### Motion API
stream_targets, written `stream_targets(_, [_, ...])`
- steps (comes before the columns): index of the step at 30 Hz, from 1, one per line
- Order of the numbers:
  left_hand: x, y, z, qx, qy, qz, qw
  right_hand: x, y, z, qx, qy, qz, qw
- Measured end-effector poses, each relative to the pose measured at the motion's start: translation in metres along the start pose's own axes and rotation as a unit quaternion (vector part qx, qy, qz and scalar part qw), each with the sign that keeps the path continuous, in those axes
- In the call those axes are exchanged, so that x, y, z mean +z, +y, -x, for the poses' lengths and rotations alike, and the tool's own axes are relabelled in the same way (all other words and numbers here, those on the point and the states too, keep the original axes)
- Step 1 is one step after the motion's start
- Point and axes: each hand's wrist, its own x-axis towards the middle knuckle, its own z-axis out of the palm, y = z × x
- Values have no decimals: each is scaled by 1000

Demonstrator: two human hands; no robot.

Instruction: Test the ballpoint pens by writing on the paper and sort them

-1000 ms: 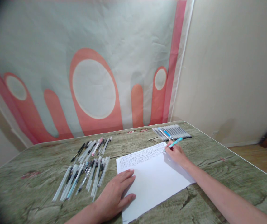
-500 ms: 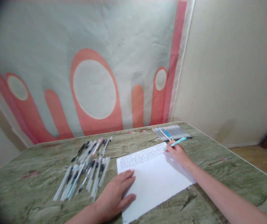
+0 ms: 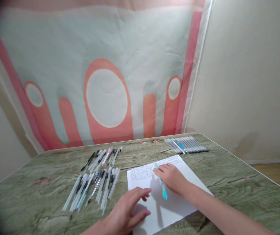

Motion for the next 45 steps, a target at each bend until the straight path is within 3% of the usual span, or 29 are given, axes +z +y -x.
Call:
stream_targets(3, [3, 1, 0, 32, -24, 28, 999, 5, -31, -28, -62, 4, 47, 997])
stream_targets(7, [4, -3, 3, 23, -38, 42, 998, 16, -54, -52, -74, 26, 58, 995])
stream_targets(11, [1, -3, 5, -9, -19, 51, 998, 25, -56, -54, -64, 52, 54, 995])
stream_targets(16, [1, 1, 6, -50, -35, 47, 997, 29, -54, -47, -75, 53, 59, 994])
stream_targets(20, [2, 3, 6, -48, -39, 29, 998, 28, -56, -45, -65, 44, 44, 996])
stream_targets(23, [1, 2, 6, -43, -44, 20, 998, 30, -56, -43, -48, 42, -6, 998])
stream_targets(26, [-2, 0, 5, -48, -43, 16, 998, 30, -55, -42, -1, 43, -123, 992])
stream_targets(28, [-3, -2, 4, -60, -38, 12, 997, 27, -54, -43, 68, 46, -228, 970])
stream_targets(31, [-4, -5, 3, -74, -29, 9, 997, 18, -57, -45, 165, 31, -393, 904])
stream_targets(35, [-2, -9, 2, -62, -29, 3, 998, 10, -67, -49, 210, -24, -563, 799])
stream_targets(38, [-1, -10, 2, -41, -33, -12, 999, 10, -63, -53, 234, -46, -605, 759])
stream_targets(40, [-1, -10, 3, -31, -31, -24, 999, 12, -45, -58, 244, -33, -587, 771])
stream_targets(41, [-1, -10, 3, -28, -31, -30, 999, 15, -30, -61, 249, -12, -557, 792])
stream_targets(43, [-1, -11, 4, -25, -33, -40, 998, 20, 7, -66, 254, 16, -455, 853])
stream_targets(45, [0, -13, 3, -19, -37, -44, 998, 27, 49, -70, 295, 14, -257, 920])
